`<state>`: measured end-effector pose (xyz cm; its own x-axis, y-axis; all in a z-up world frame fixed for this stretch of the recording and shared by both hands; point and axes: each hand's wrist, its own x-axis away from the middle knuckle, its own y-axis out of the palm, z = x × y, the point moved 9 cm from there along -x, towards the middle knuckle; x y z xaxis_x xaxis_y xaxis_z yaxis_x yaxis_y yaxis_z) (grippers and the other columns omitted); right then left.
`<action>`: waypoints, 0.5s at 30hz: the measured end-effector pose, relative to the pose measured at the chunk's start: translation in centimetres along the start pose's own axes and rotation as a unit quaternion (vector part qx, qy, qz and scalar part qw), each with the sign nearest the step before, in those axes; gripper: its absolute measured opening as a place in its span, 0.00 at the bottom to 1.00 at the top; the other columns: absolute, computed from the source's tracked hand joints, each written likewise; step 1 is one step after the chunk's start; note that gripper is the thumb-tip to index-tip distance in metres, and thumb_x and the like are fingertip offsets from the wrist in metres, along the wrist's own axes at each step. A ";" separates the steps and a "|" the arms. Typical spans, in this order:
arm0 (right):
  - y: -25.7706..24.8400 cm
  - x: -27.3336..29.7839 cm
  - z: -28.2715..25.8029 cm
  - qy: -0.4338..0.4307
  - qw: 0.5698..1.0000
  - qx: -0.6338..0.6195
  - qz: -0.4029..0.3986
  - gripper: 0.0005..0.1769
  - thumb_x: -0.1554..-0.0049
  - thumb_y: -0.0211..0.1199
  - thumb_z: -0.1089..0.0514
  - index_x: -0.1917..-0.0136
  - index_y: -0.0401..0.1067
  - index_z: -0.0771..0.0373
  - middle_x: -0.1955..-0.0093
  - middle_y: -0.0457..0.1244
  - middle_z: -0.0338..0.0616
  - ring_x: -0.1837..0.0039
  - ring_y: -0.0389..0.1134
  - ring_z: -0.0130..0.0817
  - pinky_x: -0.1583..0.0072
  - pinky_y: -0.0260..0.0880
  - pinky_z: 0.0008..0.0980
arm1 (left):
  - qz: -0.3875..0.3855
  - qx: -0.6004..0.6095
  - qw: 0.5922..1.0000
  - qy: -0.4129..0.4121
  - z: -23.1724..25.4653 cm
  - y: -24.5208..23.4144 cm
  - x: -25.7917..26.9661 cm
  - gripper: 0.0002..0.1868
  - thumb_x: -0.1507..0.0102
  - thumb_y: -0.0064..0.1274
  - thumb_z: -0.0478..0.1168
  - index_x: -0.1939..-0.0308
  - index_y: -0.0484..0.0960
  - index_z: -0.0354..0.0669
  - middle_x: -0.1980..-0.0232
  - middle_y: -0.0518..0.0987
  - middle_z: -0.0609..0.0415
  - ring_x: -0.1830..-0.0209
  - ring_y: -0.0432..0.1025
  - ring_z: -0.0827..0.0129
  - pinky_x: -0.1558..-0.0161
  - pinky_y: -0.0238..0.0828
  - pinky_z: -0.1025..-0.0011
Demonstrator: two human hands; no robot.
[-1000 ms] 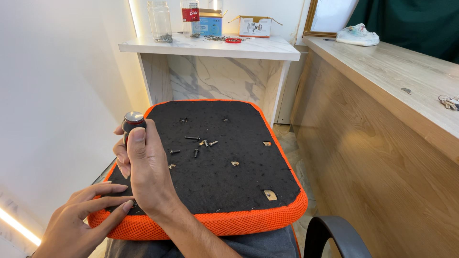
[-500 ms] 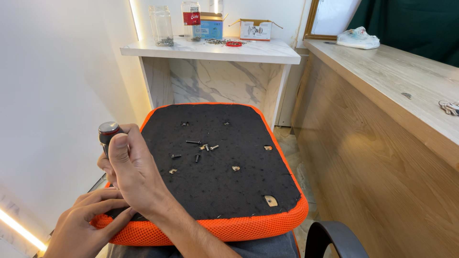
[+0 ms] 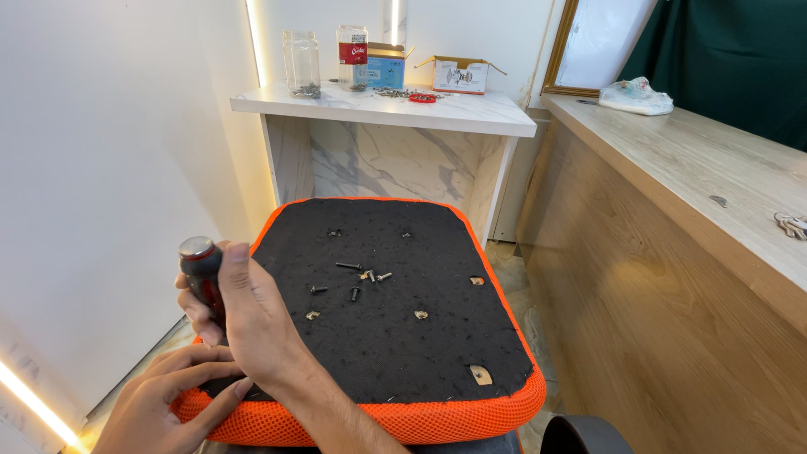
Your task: The person uses a screwdriver to drive screws into the underside of an orange mesh chair seat. They hold the seat steady with one hand while turning the screwdriver with the other, working on multiple screw holes in sequence.
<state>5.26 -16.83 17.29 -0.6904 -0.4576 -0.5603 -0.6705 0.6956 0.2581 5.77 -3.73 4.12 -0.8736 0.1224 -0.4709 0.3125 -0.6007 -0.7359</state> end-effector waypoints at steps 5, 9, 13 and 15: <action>-1.5 -0.4 0.2 0.004 1.000 -0.004 0.027 0.38 0.31 0.33 0.23 0.45 0.55 0.62 0.63 0.52 0.34 0.66 0.51 0.18 0.64 0.56 0.19 | -0.011 0.007 1.000 0.023 -0.8 0.9 0.1 0.17 0.43 0.68 0.53 0.54 0.94 0.52 0.44 0.82 0.63 0.38 0.74 0.70 0.33 0.68 0.65; -1.4 -1.0 0.2 -0.003 0.999 0.028 0.030 0.43 0.34 0.31 0.21 0.45 0.59 0.65 0.63 0.54 0.36 0.67 0.54 0.20 0.64 0.56 0.20 | 0.002 0.013 0.999 0.042 -0.3 0.6 0.3 0.18 0.43 0.68 0.54 0.54 0.94 0.51 0.43 0.82 0.63 0.37 0.73 0.70 0.33 0.68 0.66; -1.3 -0.7 0.4 0.002 1.000 0.013 0.010 0.42 0.30 0.29 0.21 0.45 0.57 0.65 0.63 0.53 0.36 0.65 0.53 0.19 0.63 0.54 0.20 | -0.023 0.023 0.999 0.026 0.7 0.4 0.0 0.18 0.43 0.68 0.53 0.53 0.94 0.51 0.43 0.82 0.63 0.36 0.73 0.70 0.32 0.67 0.65; -1.4 -0.5 0.3 -0.005 0.999 0.037 0.025 0.39 0.34 0.33 0.22 0.43 0.55 0.62 0.62 0.53 0.37 0.64 0.53 0.21 0.62 0.56 0.22 | -0.027 0.023 0.999 -0.015 0.9 0.0 -0.1 0.19 0.46 0.68 0.53 0.54 0.93 0.51 0.46 0.82 0.64 0.38 0.75 0.72 0.34 0.67 0.67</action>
<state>6.63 -17.43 16.98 -0.7189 -0.4158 -0.5570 -0.6131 0.7569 0.2262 5.52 -4.47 4.64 -0.8997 0.1334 -0.4157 0.2469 -0.6297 -0.7365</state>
